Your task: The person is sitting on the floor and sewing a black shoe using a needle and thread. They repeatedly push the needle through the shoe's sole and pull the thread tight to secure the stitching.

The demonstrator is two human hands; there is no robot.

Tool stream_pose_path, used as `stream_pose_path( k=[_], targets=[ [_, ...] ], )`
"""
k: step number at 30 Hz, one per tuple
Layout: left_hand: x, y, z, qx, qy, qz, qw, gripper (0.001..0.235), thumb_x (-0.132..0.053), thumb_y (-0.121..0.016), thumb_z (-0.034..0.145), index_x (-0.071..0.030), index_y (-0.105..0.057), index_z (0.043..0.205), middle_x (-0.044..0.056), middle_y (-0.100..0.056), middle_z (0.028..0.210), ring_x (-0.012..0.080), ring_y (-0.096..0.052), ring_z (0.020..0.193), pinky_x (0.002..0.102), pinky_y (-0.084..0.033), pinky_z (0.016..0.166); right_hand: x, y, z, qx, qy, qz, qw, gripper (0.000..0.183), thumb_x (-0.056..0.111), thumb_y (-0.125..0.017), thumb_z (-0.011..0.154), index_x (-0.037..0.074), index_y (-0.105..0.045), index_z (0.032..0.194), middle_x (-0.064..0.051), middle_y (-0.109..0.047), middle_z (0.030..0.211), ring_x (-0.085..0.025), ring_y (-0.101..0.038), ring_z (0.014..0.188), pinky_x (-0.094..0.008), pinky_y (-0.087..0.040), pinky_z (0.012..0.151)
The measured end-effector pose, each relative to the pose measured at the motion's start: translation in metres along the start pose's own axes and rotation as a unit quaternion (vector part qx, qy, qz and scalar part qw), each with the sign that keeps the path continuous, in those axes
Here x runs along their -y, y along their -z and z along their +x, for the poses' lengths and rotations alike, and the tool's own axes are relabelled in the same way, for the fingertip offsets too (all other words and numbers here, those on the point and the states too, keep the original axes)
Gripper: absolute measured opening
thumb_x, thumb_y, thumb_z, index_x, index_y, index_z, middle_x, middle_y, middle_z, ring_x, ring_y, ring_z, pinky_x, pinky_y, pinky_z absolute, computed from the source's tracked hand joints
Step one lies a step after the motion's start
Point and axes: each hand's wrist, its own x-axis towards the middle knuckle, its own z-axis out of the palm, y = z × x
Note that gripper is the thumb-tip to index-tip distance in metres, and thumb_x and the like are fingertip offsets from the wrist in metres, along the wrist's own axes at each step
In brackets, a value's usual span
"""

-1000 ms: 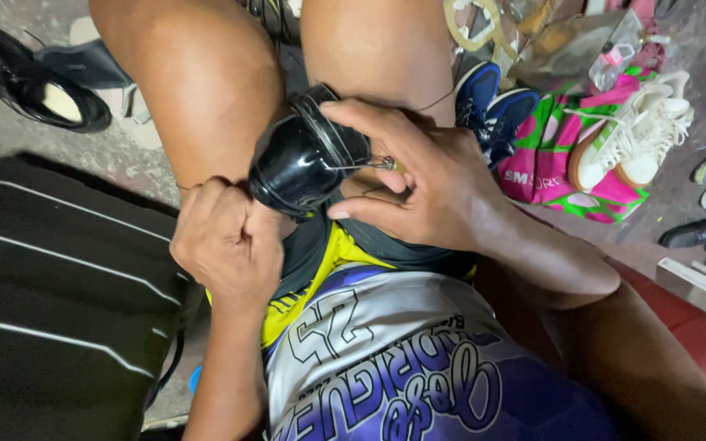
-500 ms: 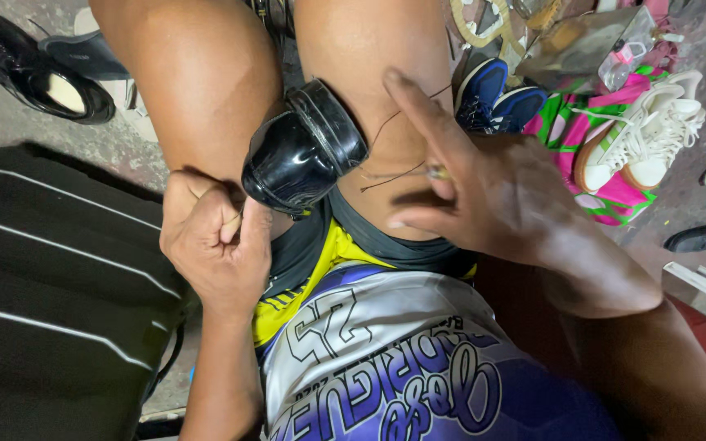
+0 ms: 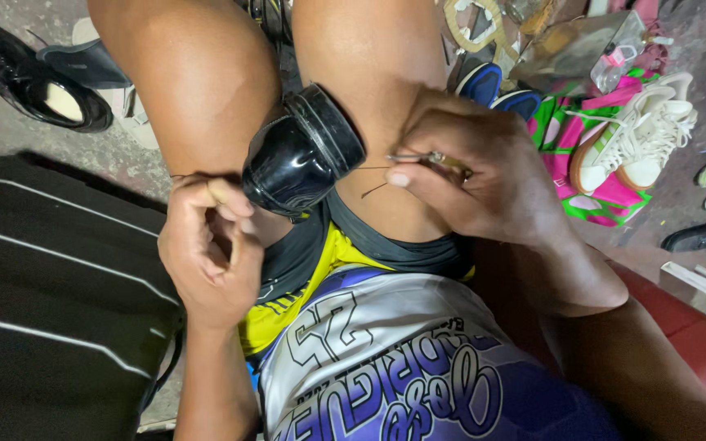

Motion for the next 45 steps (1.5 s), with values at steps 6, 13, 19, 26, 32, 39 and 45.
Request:
stream_pose_path(
  k=[6,13,19,26,32,39,45],
  targets=[
    [0.002,0.003,0.002,0.048,-0.092,0.246,0.964,0.019,-0.002,-0.075,0.090,-0.003,-0.056,0.085,0.011,-0.052,0.084,0.0311,-0.051,0.082,0.040,-0.042,0.070,0.013,-0.020,0.014,-0.005,0.084,0.190,0.978,0.013,0.004,-0.065,0.104,0.004,-0.056,0.096,-0.009,-0.067,0.100,-0.013,-0.063,0.077,-0.027,-0.050,0.068],
    [0.020,0.006,0.004,0.055,-0.107,0.214,0.969,0.032,-0.003,-0.077,0.085,-0.004,-0.049,0.068,0.010,-0.047,0.072,0.0311,-0.046,0.072,0.042,-0.038,0.066,0.018,-0.048,0.042,-0.046,0.123,0.026,0.991,0.022,0.008,-0.074,0.105,0.005,-0.056,0.092,-0.007,-0.057,0.078,-0.021,-0.058,0.064,-0.033,-0.044,0.058],
    [0.002,0.006,0.014,0.049,-0.120,0.183,0.975,0.017,-0.003,-0.068,0.093,-0.003,-0.054,0.083,0.013,-0.051,0.077,0.0309,-0.050,0.074,0.038,-0.040,0.068,0.014,-0.043,0.047,-0.072,0.099,0.028,0.992,0.022,0.010,-0.069,0.105,0.004,-0.055,0.090,-0.005,-0.054,0.074,-0.019,-0.056,0.063,-0.035,-0.046,0.061],
    [-0.019,-0.033,-0.007,-0.015,0.140,-0.019,0.990,0.021,-0.016,-0.073,0.101,-0.002,-0.072,0.117,-0.005,-0.054,0.079,0.0029,-0.042,0.068,0.023,-0.035,0.059,-0.015,-0.034,0.025,-0.050,-0.021,0.463,0.885,0.021,0.017,-0.046,0.116,0.007,-0.045,0.097,-0.007,-0.059,0.078,-0.004,-0.051,0.056,-0.020,-0.037,0.049],
    [-0.020,-0.039,0.017,0.010,0.203,-0.152,0.967,0.023,-0.019,-0.070,0.102,-0.003,-0.072,0.118,-0.007,-0.067,0.087,-0.0032,-0.046,0.064,0.016,-0.034,0.052,-0.027,-0.016,0.004,-0.181,-0.032,0.398,0.899,0.022,0.021,-0.042,0.113,0.004,-0.052,0.105,-0.014,-0.063,0.099,-0.015,-0.067,0.074,-0.017,-0.041,0.045],
    [-0.018,-0.027,0.041,0.114,0.139,-0.201,0.963,0.018,-0.006,-0.067,0.101,0.002,-0.067,0.117,0.000,-0.070,0.106,0.0022,-0.061,0.093,0.019,-0.051,0.088,-0.044,0.017,-0.040,-0.209,-0.053,0.135,0.967,0.026,0.020,-0.044,0.118,0.001,-0.061,0.120,-0.009,-0.065,0.106,-0.011,-0.063,0.078,-0.017,-0.046,0.056],
    [-0.018,-0.026,0.039,0.128,0.148,-0.195,0.961,0.018,0.000,-0.067,0.106,0.004,-0.067,0.123,0.001,-0.068,0.103,0.0034,-0.057,0.087,0.021,-0.047,0.083,-0.023,0.003,-0.039,-0.106,0.002,0.012,0.994,0.028,-0.003,-0.070,0.100,0.004,-0.069,0.127,-0.010,-0.074,0.112,-0.016,-0.074,0.095,-0.028,-0.061,0.078]
  ],
)
